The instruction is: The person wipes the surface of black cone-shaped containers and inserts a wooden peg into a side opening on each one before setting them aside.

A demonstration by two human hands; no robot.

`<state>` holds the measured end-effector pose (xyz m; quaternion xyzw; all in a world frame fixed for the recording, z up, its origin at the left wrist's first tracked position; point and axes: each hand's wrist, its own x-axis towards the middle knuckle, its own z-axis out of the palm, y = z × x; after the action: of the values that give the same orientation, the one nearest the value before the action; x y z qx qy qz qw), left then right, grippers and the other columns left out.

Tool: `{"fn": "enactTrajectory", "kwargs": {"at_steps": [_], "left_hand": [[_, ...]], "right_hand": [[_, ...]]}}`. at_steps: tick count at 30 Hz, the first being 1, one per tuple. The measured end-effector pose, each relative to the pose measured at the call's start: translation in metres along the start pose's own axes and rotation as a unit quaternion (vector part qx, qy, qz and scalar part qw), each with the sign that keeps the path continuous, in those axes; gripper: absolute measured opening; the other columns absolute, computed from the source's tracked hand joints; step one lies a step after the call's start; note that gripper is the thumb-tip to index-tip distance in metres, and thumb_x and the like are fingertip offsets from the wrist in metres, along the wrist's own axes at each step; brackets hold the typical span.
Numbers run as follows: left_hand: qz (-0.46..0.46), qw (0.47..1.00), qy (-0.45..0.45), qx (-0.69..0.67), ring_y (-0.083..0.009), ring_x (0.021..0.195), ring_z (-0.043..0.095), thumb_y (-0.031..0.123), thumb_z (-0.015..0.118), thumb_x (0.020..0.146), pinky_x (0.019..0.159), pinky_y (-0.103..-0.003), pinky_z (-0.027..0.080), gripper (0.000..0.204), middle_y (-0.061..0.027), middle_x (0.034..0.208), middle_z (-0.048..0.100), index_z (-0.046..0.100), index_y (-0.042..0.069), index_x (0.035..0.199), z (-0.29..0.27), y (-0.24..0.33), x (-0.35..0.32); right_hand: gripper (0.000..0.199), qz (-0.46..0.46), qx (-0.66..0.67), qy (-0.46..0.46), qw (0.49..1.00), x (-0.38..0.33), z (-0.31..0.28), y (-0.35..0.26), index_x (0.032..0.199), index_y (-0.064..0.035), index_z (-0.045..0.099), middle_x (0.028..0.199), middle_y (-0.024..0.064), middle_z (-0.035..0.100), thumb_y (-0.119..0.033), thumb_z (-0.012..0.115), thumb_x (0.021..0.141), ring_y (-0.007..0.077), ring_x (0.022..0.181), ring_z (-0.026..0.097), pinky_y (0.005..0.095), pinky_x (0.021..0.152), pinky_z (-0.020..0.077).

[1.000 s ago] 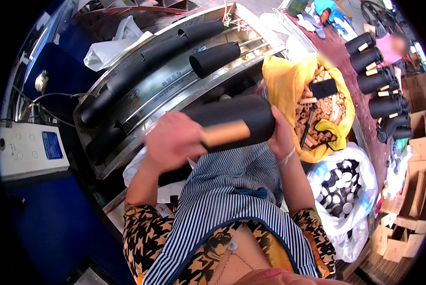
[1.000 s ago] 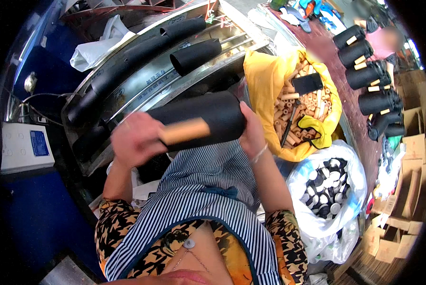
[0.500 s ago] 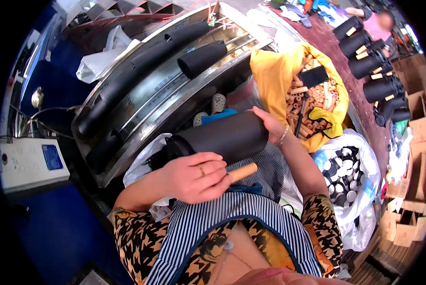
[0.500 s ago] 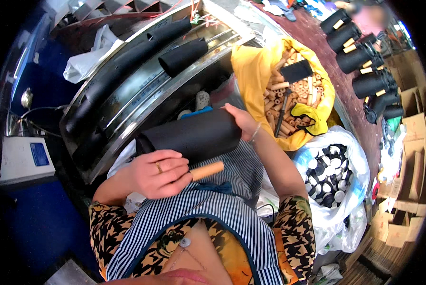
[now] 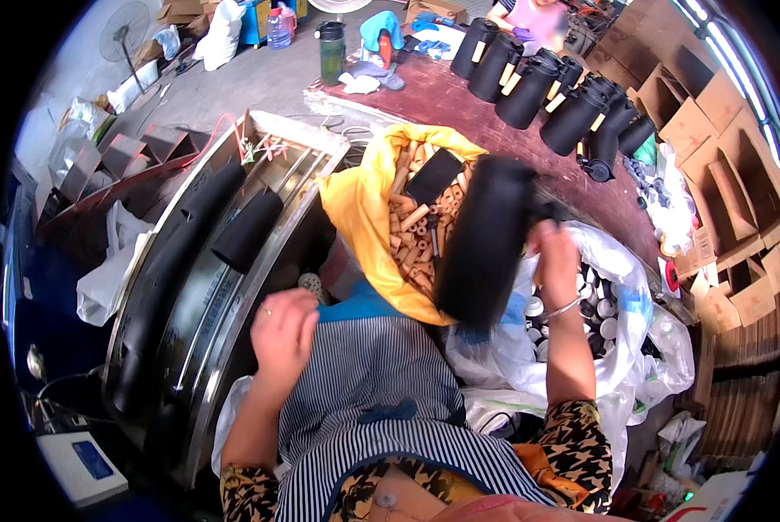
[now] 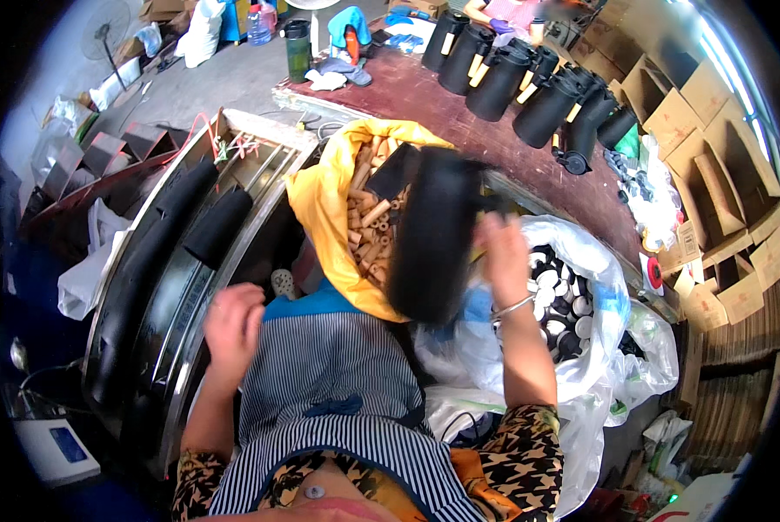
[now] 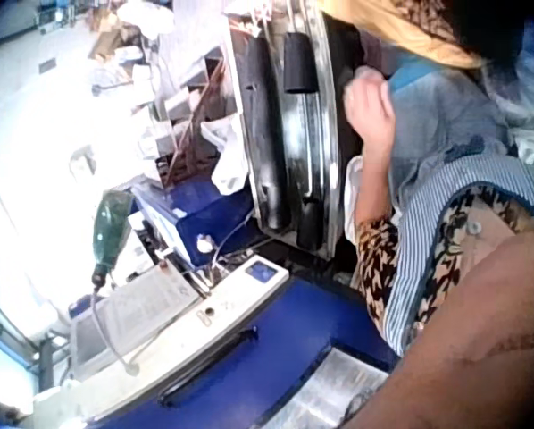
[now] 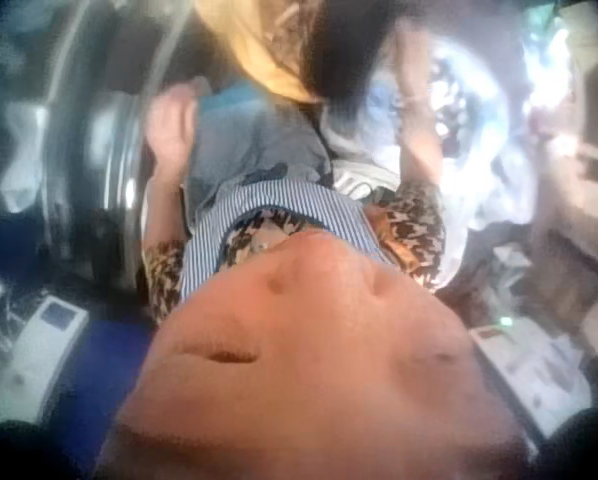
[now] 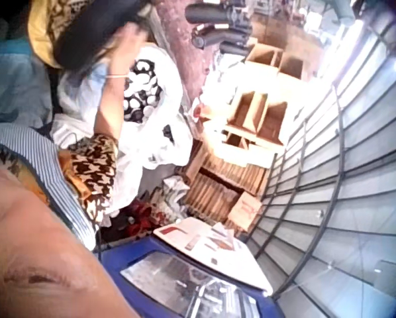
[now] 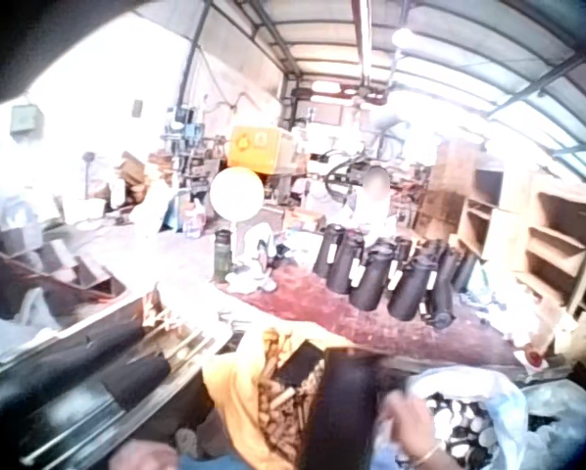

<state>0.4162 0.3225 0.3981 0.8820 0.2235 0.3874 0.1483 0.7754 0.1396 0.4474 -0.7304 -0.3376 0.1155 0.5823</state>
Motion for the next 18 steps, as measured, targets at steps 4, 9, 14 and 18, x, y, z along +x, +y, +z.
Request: {"fn": "enactTrajectory", "kwargs": {"at_steps": [4,9,14,18], "left_hand": [[0.033,0.969,-0.232,0.081,-0.0264,0.117,0.054,0.02,0.073,0.073,0.103,-0.049,0.039,0.03,-0.0047,0.116,0.06,0.065,0.009,0.099,0.067,-0.028,-0.088],[-0.009,0.972,-0.225,0.073,-0.0207,0.117,0.055,0.018,0.069,0.078,0.106,-0.047,0.035,0.016,-0.0002,0.112,0.064,0.068,0.01,0.093,0.089,-0.025,-0.092],[-0.039,0.972,-0.221,0.061,-0.0173,0.114,0.057,0.016,0.067,0.082,0.105,-0.043,0.037,0.011,0.0017,0.109,0.066,0.068,0.01,0.091,0.08,-0.035,-0.087],[-0.072,0.975,-0.203,0.057,-0.0176,0.108,0.06,0.014,0.067,0.081,0.102,-0.041,0.04,0.008,0.0019,0.105,0.068,0.068,0.01,0.088,0.081,-0.036,-0.082]], "right_hand": [[0.03,-0.05,0.007,0.208,0.977,0.09,-0.045,0.031,0.104,-0.0004,0.058,0.081,0.0048,0.061,-0.03,0.056,0.099,0.012,0.075,0.057,0.0283,0.071,0.0466],[0.039,-0.035,-0.044,0.292,0.955,0.199,-0.083,0.13,0.115,0.0048,0.055,0.088,0.0086,0.066,-0.029,0.059,0.097,0.0141,0.077,0.06,0.0285,0.072,0.0484],[0.035,-0.025,0.027,0.245,0.969,0.268,-0.04,0.16,0.103,0.0037,0.058,0.093,0.0103,0.069,-0.031,0.06,0.097,0.0159,0.081,0.063,0.0285,0.075,0.0504],[0.035,-0.079,-0.035,0.237,0.968,0.33,-0.008,0.174,0.1,0.0023,0.057,0.093,0.0107,0.07,-0.033,0.058,0.097,0.0194,0.082,0.063,0.0337,0.082,0.0476]]}}
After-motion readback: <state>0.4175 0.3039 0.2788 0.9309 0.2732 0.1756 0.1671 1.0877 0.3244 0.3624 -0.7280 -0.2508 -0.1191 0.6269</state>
